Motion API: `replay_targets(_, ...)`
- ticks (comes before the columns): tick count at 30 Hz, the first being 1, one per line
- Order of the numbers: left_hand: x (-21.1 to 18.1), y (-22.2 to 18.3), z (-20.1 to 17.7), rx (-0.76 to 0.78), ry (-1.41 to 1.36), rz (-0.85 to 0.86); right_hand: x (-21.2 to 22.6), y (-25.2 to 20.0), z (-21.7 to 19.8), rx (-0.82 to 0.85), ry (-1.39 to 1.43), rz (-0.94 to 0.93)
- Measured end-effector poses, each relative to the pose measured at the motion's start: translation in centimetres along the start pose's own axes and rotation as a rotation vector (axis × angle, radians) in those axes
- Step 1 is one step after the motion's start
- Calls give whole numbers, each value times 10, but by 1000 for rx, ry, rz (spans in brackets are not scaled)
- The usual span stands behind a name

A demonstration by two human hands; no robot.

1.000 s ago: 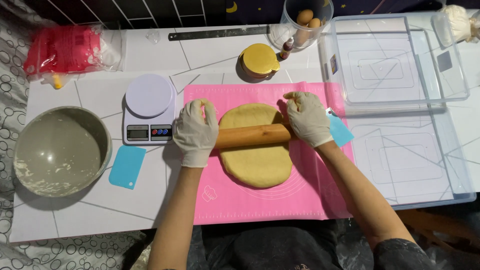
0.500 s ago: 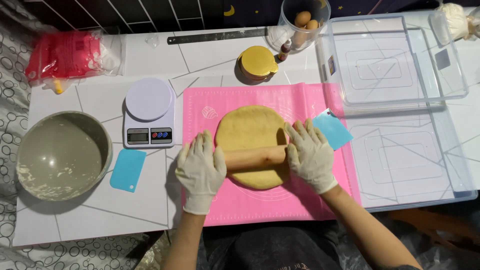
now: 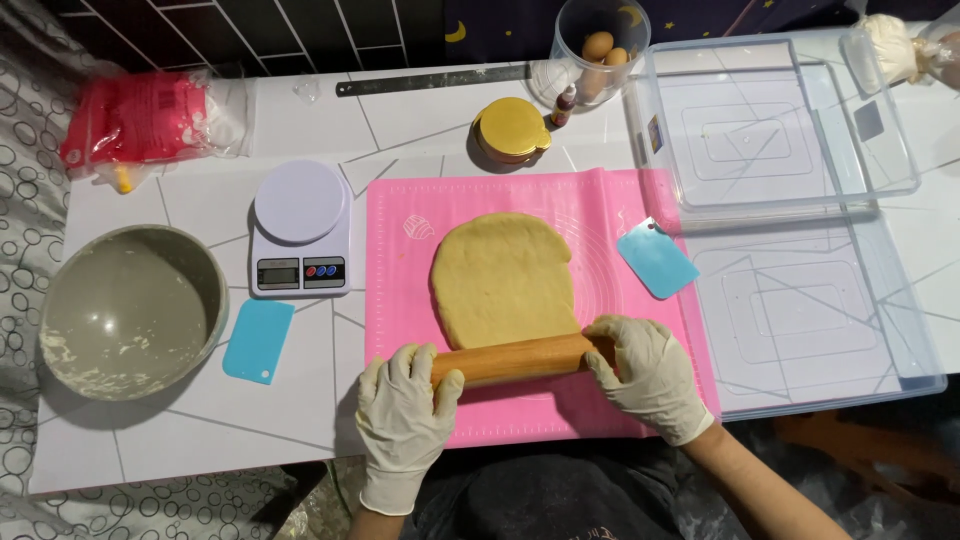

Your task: The person kneads dough in a bowl, transfers it to a silicone mat for further kneading, and then uses a wooden rolling pin to flatten the dough.

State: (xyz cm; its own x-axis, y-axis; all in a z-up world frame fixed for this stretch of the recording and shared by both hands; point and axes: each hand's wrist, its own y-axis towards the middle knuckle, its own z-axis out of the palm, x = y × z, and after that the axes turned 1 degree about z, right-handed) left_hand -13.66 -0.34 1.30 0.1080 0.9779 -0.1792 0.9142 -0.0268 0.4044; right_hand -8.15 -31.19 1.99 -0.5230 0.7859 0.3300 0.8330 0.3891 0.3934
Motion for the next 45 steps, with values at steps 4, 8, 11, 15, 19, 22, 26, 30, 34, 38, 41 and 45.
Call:
replay_targets(4,-8,-7,2,-69,31,-29,-4,0,11,93,10,108)
replay_targets(8,-3,-32,10,-63,72,-43,-7,-11,14,28,80,15)
replay_targets(11,-3,-31,9,-72,48,-8,-7,-20,13,73,81,61)
replay_targets(15,-9,-11,4,-133,37,-29,-6,-6,15,35,123,22)
replay_targets(19,-5,9,13,-138,65,-45,-15,3,30,-33,-1,29)
replay_targets(22,-2,24,20,-116,80,-73,-21,16,40,-97,-139,22)
replay_targets(26,2,43,27,-152,55,-89,-27,36,44,-118,-122,11)
replay_targets(30,11,62,34,-232,53,-63,-49,45,51,-65,-52,-43)
replay_targets(34,14,82,31,-229,7,-58,-54,60,53,-61,-16,0)
replay_targets(38,14,105,24,-234,39,-100,-72,71,66,-68,-4,75)
replay_targets(41,11,123,16,-224,95,-187,-71,96,60,-67,101,117)
replay_targets(45,16,150,30,-202,98,-271,-66,132,53,37,115,380)
